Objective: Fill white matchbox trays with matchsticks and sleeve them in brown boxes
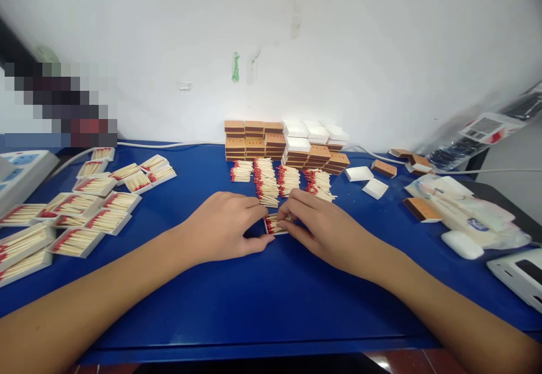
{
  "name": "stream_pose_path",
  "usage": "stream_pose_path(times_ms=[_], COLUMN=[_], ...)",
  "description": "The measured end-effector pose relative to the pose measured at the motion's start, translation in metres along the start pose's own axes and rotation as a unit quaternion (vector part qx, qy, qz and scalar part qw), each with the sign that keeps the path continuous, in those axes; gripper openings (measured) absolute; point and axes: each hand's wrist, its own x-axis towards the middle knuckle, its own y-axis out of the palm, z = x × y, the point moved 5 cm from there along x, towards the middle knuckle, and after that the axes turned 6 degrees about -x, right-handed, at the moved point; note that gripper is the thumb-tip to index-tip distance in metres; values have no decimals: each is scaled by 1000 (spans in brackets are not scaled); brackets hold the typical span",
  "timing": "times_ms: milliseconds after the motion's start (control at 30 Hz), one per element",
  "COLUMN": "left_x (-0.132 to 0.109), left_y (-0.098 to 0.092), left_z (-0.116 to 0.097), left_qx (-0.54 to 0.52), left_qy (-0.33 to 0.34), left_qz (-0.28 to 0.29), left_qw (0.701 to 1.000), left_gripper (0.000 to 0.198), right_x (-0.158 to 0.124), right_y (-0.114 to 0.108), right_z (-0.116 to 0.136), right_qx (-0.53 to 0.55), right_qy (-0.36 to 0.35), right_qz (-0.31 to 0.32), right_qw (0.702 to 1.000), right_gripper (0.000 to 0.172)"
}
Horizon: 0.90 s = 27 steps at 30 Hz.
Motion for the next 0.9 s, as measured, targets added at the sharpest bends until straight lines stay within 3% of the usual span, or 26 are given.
stream_pose_path(times_ms=[167, 300, 467, 900], left_x=[0, 0, 1, 0], left_y=[0, 1, 0, 1], left_z=[0, 0, 0, 0], left_qx=[3, 0, 1, 8], left_qy=[-1, -3, -5, 0], left_qz=[4, 12, 16, 15], left_qw=[1000, 1000, 1000, 1000], left_gripper=[29, 28, 28, 30], right_x=[1, 2, 2, 6], right_y=[-1, -6, -3, 2], right_z=[-4, -29, -55, -57], right_qx=[8, -39, -97, -95], right_qy=[11, 39, 47, 33], right_qz=[-13, -66, -60, -40], right_qw=[1000, 996, 992, 994], right_gripper=[6, 6, 11, 13])
